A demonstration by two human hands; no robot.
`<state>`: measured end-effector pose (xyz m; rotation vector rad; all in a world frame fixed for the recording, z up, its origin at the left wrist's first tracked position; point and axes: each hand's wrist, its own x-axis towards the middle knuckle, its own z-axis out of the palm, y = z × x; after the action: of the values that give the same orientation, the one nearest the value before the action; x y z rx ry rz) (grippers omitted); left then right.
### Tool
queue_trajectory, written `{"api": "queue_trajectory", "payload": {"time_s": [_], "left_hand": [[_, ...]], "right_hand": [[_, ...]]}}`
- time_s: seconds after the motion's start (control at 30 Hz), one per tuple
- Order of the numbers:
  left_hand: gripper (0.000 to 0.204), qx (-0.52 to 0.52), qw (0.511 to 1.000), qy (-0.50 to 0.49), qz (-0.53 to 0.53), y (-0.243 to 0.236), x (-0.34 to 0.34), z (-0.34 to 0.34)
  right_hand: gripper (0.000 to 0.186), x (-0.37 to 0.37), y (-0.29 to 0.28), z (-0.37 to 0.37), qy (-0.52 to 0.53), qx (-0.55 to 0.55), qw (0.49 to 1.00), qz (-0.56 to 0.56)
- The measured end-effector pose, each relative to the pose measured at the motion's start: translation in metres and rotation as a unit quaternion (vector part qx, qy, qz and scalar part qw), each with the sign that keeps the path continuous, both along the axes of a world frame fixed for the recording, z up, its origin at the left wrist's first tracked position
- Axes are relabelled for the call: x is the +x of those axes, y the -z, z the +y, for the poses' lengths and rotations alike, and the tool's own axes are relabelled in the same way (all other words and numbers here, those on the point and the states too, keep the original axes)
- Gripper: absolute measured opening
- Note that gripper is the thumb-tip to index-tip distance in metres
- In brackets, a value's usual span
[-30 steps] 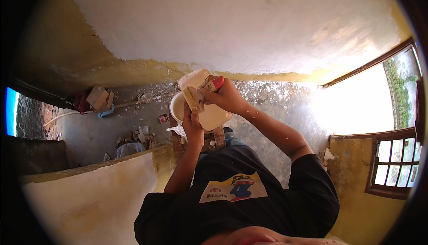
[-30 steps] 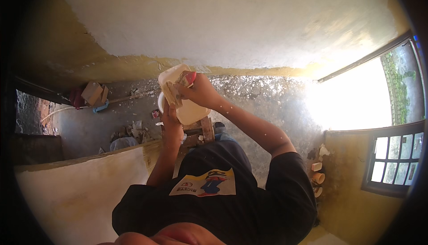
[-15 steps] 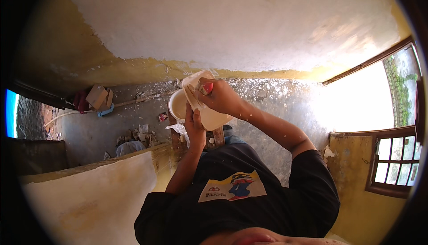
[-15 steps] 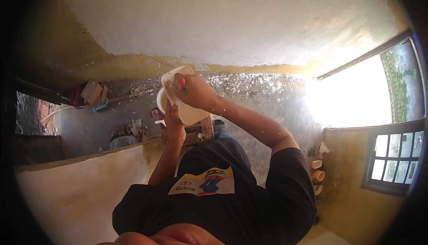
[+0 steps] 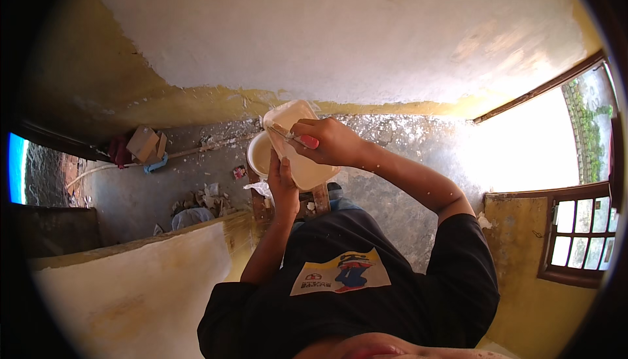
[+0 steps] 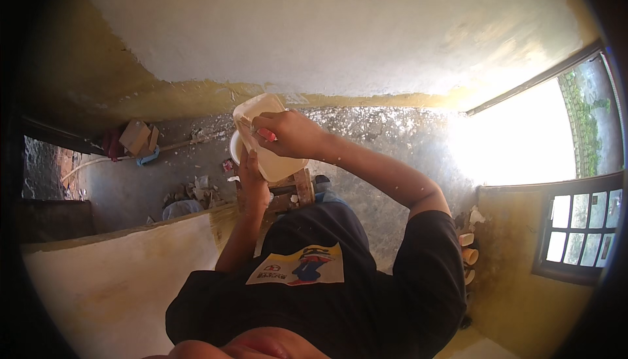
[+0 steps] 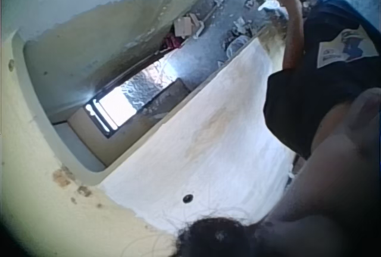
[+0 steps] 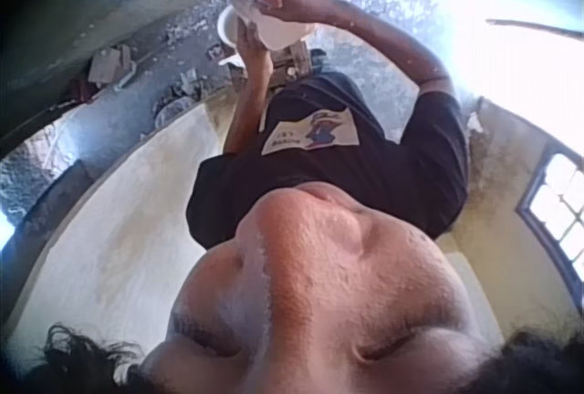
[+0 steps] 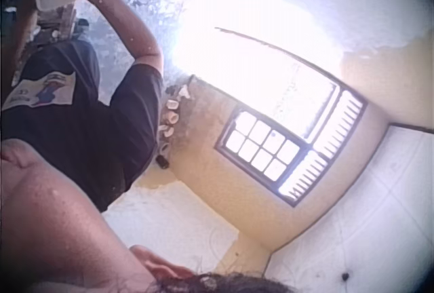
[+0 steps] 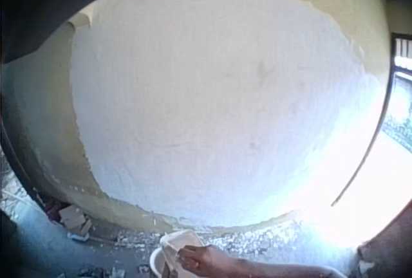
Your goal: The person paints a wall using a brush after dipping it into a small container of white paint.
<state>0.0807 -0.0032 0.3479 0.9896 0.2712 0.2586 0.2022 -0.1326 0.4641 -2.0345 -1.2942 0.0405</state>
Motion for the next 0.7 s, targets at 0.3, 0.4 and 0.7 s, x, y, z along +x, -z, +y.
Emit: {"api": "queue_trajectory", "payload": {"time_s": [0.3,0.4,0.7], "left_hand": [[0.056,-0.049,0.998,-0.029,-0.009,0.000,0.001,0.007],[0.055,-0.032,0.999,-0.012,-0.002,-0.008,0.001,0.008],[0.056,-0.023,0.999,-0.032,0.006,-0.003,0.002,-0.005]], "right_hand": [[0.027,0.007,0.015,-0.027,-0.104,-0.019,0.986,-0.132],[0.029,0.014,0.013,-0.033,-0.122,-0.030,0.979,-0.157],[0.017,-0.007,0.002,-0.012,0.028,-0.145,0.988,-0.036]]}}
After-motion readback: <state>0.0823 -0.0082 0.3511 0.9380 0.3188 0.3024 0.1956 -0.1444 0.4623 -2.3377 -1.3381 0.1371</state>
